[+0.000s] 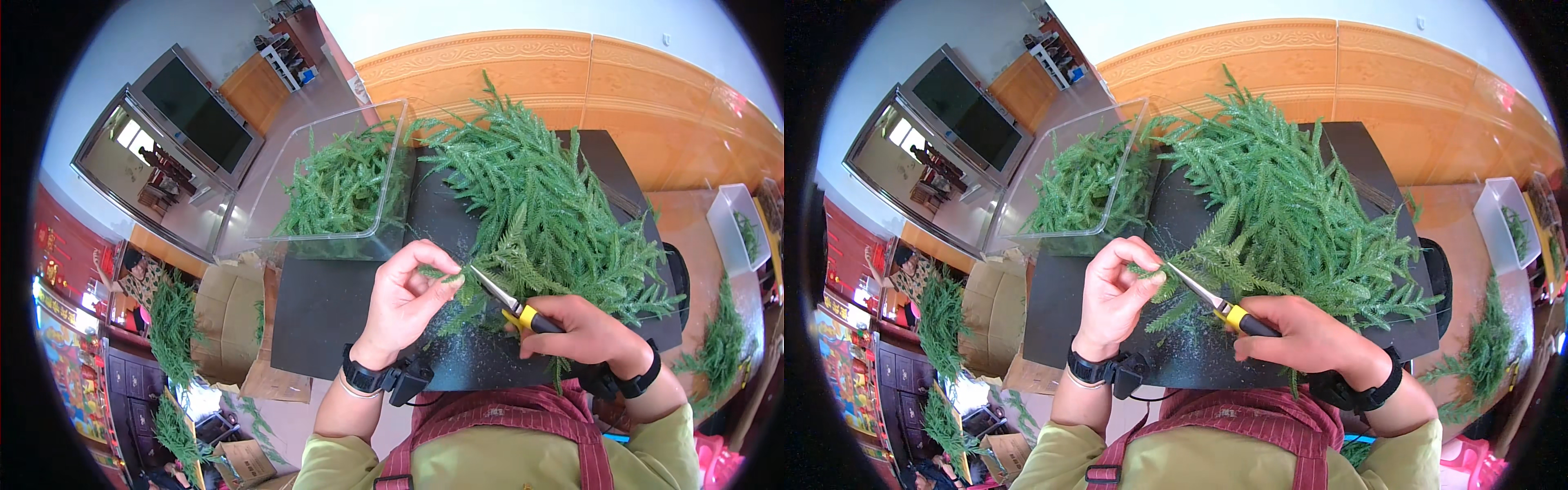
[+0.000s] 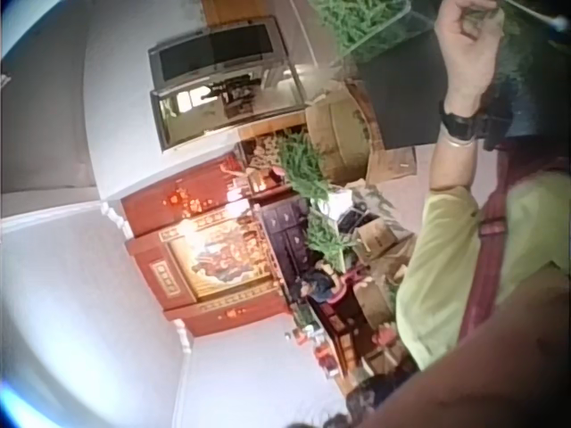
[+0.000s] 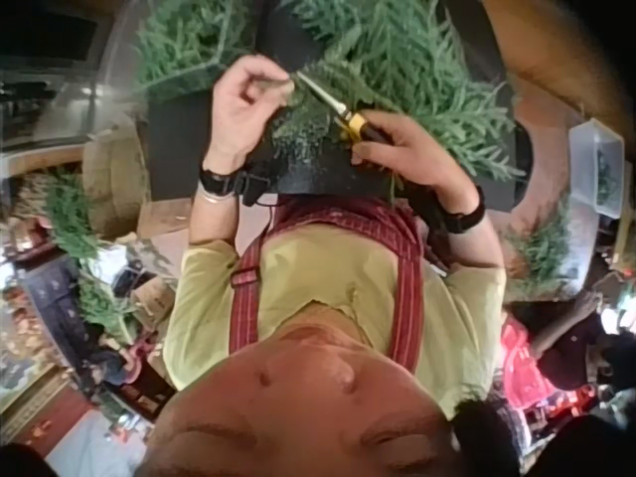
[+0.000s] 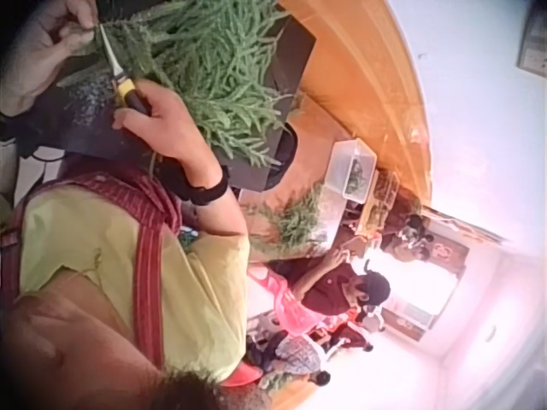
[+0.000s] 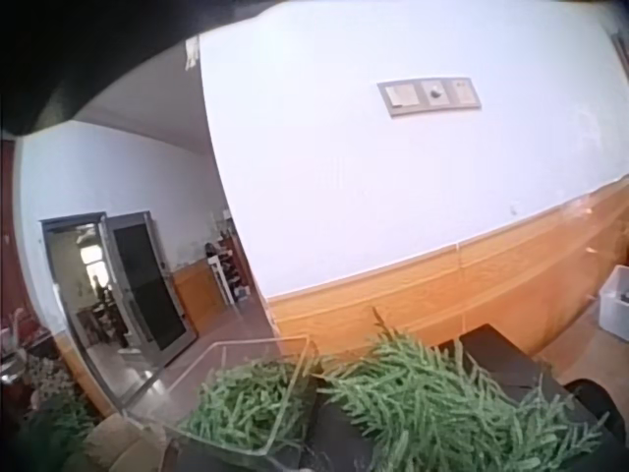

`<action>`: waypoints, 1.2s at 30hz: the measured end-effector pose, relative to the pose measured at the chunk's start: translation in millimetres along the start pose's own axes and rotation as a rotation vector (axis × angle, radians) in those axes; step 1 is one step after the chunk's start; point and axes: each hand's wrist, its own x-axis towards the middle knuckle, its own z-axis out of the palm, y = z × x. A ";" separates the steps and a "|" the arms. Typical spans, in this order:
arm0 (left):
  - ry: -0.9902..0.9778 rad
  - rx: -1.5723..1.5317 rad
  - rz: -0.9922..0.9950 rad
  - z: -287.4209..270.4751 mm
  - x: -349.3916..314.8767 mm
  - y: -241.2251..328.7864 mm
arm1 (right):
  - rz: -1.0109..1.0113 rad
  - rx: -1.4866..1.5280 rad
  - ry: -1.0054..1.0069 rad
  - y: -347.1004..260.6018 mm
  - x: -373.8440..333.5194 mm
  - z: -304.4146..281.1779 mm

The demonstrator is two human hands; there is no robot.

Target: Trimming and sorting green plant branches into containers.

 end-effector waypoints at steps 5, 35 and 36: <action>-0.006 0.075 0.005 -1.3 -0.4 3.7 | -0.030 -0.142 0.069 -4.8 0.2 0.3; -0.069 -0.194 -0.073 -7.2 1.2 -7.5 | -0.145 -0.395 0.158 -6.0 2.1 0.1; -0.074 -0.191 -0.072 -6.3 1.9 -6.6 | -0.133 -0.373 0.154 -6.2 1.4 -0.3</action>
